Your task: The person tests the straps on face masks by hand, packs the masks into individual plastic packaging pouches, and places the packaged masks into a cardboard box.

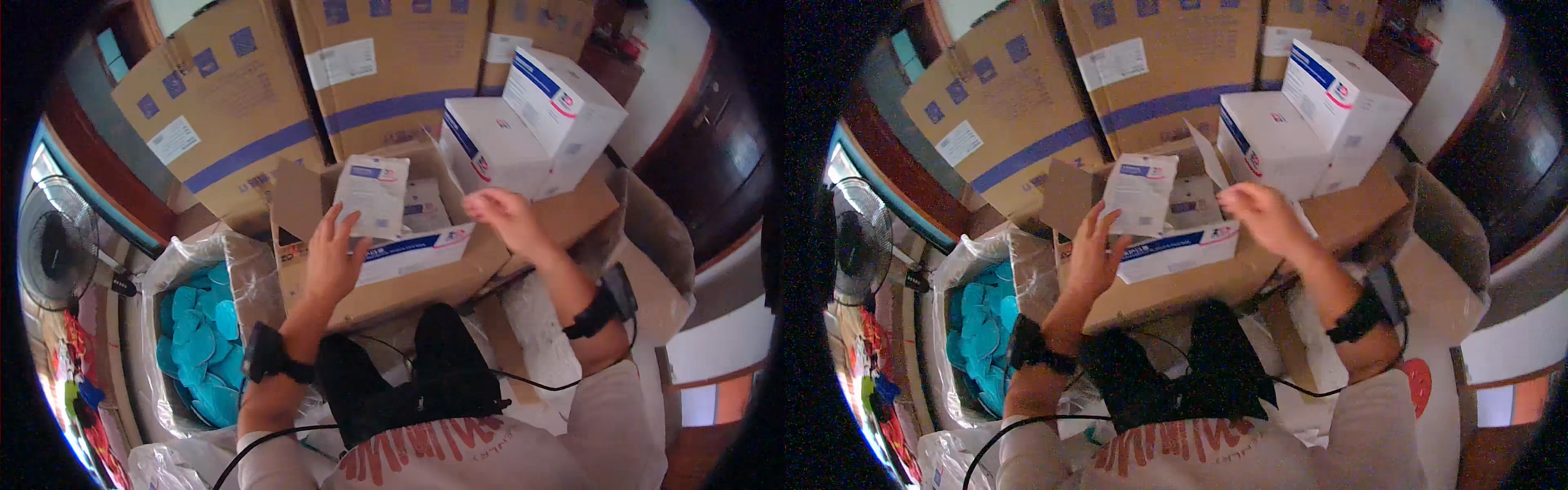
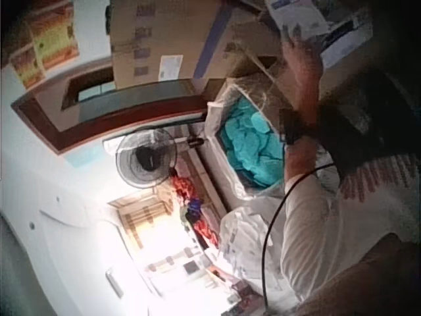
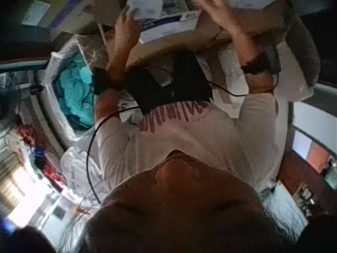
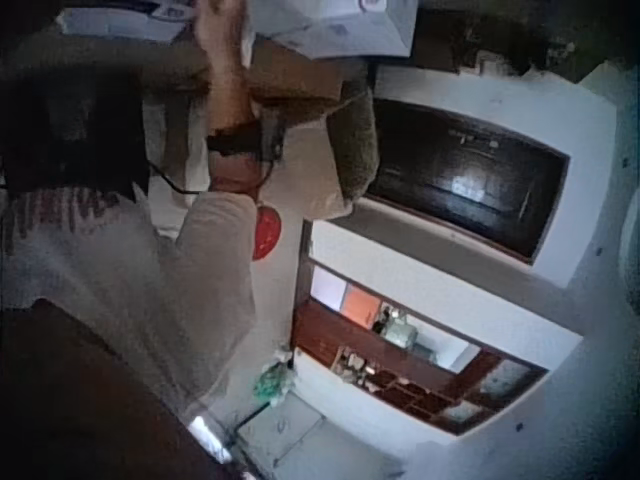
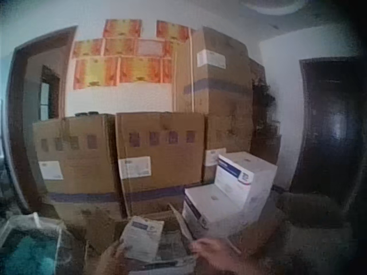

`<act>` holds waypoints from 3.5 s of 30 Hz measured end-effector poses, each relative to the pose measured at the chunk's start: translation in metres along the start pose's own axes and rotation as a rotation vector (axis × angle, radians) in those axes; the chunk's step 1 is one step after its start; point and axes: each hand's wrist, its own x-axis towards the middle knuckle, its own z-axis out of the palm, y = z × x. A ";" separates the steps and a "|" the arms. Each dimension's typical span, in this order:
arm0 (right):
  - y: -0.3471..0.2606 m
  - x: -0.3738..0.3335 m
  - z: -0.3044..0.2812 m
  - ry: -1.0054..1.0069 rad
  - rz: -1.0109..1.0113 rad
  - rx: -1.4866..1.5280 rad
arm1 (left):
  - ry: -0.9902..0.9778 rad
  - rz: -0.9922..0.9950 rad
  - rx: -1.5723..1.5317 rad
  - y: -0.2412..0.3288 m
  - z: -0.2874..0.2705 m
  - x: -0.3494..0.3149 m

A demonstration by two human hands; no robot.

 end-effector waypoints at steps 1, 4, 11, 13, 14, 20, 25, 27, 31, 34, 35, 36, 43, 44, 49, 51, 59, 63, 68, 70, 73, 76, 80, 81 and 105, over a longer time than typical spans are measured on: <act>-0.004 0.019 0.024 -0.008 0.061 -0.076 | 0.023 0.010 0.039 -0.002 0.007 0.005; 0.008 0.069 0.078 0.005 0.266 -0.282 | -0.041 -0.129 0.148 -0.011 0.023 0.008; 0.053 0.117 0.118 0.109 0.400 -0.060 | 0.085 -0.143 -0.026 -0.023 0.014 0.010; 0.046 0.107 0.122 0.041 0.194 0.062 | 0.267 -0.162 -0.132 -0.023 -0.001 0.020; 0.039 0.098 0.123 0.004 0.047 0.165 | 0.288 -0.335 -0.529 -0.023 -0.008 0.026; 0.009 0.043 0.111 -0.261 0.367 0.309 | 0.103 -0.620 -1.302 -0.016 -0.045 0.027; 0.055 0.087 0.069 0.021 0.228 -0.230 | 0.262 -0.634 -1.160 -0.028 -0.073 -0.001; 0.084 0.110 0.059 -0.050 0.185 -0.527 | 0.333 -0.700 -1.203 -0.029 -0.077 -0.011; 0.124 0.134 0.060 -0.176 0.290 -1.137 | 0.366 -0.753 -1.049 -0.020 -0.073 -0.032; 0.129 0.143 0.064 -0.216 0.321 -1.406 | 0.369 -0.844 -1.247 -0.015 -0.067 -0.047; 0.128 0.145 0.064 -0.335 0.287 -1.419 | 0.380 -0.811 -1.236 -0.015 -0.064 -0.050; 0.126 0.148 0.065 -0.458 0.335 -1.457 | 0.385 -0.806 -1.228 -0.015 -0.060 -0.053; 0.125 0.156 0.062 -0.593 0.326 -1.414 | -0.092 -0.416 -0.671 -0.009 -0.008 -0.048; 0.125 0.158 0.062 -0.577 0.303 -1.419 | -0.138 -0.197 -0.509 -0.009 -0.001 -0.044; 0.127 0.167 0.060 -0.495 0.215 -1.429 | -0.214 -0.257 -0.357 -0.013 0.005 -0.037; 0.129 0.169 0.061 -0.471 0.183 -1.440 | -0.204 -0.331 -0.385 -0.013 0.002 -0.036; 0.123 0.165 0.057 -0.365 0.118 -1.565 | -0.217 -0.285 -0.266 -0.011 -0.004 -0.036; 0.089 0.149 0.056 -0.325 0.024 -1.328 | -0.284 -0.481 -0.221 -0.026 -0.008 -0.041; 0.014 0.123 0.055 -0.117 -0.358 -1.432 | -0.235 -0.706 -0.747 -0.033 -0.008 -0.045; -0.024 0.112 0.048 -0.017 -0.460 -1.322 | -0.120 -0.704 -0.881 -0.028 -0.011 -0.048; -0.080 0.094 0.034 0.168 -0.657 -1.007 | 0.019 -0.702 -1.080 -0.022 -0.023 -0.051; -0.115 0.064 0.034 0.113 -0.415 -0.455 | 0.063 -0.625 -1.168 -0.016 -0.038 -0.051; -0.102 0.028 0.078 -0.225 -0.163 -0.227 | -0.028 -0.577 -1.207 0.006 -0.050 -0.052; -0.093 0.024 0.091 -0.221 -0.394 -0.344 | -0.108 -0.622 -1.275 0.013 -0.053 -0.052; -0.073 -0.021 0.138 -0.468 -0.123 -0.281 | -0.385 -0.214 -0.342 0.042 -0.104 -0.068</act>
